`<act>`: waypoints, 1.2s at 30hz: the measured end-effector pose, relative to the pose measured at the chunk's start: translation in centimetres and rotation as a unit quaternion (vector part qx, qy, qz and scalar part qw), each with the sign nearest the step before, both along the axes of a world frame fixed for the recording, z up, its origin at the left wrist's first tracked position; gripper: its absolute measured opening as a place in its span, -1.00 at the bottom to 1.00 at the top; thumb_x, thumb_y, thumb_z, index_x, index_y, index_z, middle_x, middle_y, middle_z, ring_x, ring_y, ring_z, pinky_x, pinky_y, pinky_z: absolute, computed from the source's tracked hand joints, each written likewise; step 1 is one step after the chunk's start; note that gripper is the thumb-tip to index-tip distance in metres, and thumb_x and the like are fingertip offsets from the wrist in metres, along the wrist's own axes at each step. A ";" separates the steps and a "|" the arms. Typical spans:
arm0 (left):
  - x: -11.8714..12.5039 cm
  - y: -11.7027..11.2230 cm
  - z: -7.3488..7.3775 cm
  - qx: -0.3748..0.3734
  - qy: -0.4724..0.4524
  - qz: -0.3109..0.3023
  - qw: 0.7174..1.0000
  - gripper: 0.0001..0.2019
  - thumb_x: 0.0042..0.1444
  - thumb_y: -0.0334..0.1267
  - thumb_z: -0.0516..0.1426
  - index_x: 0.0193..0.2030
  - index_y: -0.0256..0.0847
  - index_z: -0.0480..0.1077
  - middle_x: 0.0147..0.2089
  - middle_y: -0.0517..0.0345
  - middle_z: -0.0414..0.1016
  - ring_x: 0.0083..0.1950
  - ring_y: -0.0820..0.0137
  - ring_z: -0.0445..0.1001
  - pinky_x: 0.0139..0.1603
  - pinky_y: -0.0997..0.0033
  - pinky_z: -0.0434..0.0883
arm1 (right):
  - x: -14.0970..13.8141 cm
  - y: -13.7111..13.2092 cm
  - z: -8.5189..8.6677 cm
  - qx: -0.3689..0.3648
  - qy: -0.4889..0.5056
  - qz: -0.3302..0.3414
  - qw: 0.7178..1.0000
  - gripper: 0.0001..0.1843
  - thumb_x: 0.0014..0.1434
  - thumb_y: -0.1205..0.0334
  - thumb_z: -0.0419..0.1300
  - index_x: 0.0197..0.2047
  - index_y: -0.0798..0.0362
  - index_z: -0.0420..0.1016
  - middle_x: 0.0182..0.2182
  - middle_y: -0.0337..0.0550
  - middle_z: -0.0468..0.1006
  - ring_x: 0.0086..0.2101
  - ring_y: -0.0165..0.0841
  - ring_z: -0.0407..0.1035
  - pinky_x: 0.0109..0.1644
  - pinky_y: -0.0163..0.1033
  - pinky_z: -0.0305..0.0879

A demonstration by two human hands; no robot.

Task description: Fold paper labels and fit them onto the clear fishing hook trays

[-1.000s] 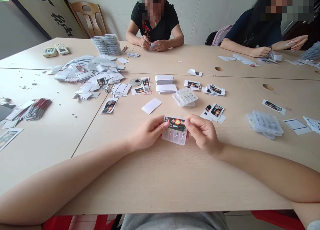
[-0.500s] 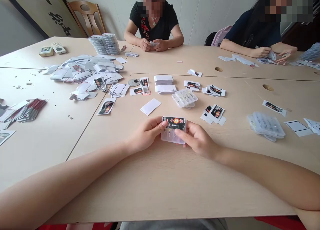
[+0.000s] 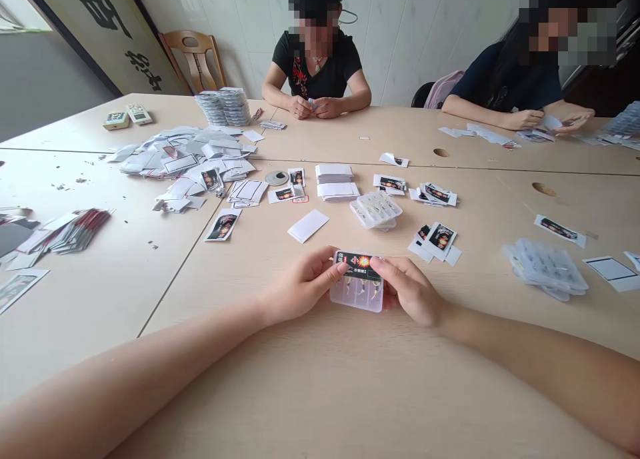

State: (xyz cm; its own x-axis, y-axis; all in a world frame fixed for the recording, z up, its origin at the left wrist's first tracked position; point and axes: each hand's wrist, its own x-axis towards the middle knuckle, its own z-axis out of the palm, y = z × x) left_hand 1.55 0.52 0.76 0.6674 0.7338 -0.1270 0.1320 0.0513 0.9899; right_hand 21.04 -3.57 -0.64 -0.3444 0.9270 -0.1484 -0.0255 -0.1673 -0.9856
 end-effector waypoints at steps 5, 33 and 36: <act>-0.3 0.0 0.5 -0.036 -0.028 -0.025 0.999 -0.74 0.21 -0.09 0.07 -0.20 -0.28 0.31 -0.24 0.13 0.42 -0.20 0.42 0.37 -0.20 0.45 0.30 | 0.2 0.0 0.3 -0.035 0.011 0.011 0.999 -0.54 0.25 -0.12 -0.01 -0.47 0.08 0.31 -0.60 -0.28 0.28 -0.58 -0.47 0.17 -0.53 -0.34 0.07; -0.8 -1.1 0.1 0.043 0.065 0.052 0.996 -0.53 0.19 0.19 -0.08 -0.33 -0.24 0.27 -0.66 0.32 0.20 -0.62 0.53 0.21 -0.56 0.51 0.13 | 1.4 1.9 2.0 0.100 -0.032 -0.057 0.993 -0.66 0.21 -0.02 0.10 -0.40 0.08 0.38 -0.68 -0.38 0.05 -0.64 -0.52 -0.09 -0.57 -0.33 -0.18; -1.0 -1.2 0.2 0.046 0.075 0.059 0.994 -0.53 0.24 0.16 -0.15 -0.16 -0.22 0.31 -0.63 0.32 0.21 -0.57 0.49 0.23 -0.47 0.46 0.18 | 2.9 6.4 4.5 0.134 -0.013 -0.205 0.970 -0.63 0.15 0.03 0.18 -0.56 0.06 0.24 -0.73 -0.36 0.10 -0.69 -0.54 -0.04 -0.62 -0.34 -0.17</act>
State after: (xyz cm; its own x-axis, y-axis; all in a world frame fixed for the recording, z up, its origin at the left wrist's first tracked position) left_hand 0.57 -0.64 0.98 0.5541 0.8192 -0.1481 0.2778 -0.0143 0.9605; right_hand 23.95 2.87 3.82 0.0615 0.9917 0.1130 -0.0112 0.1139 -0.9934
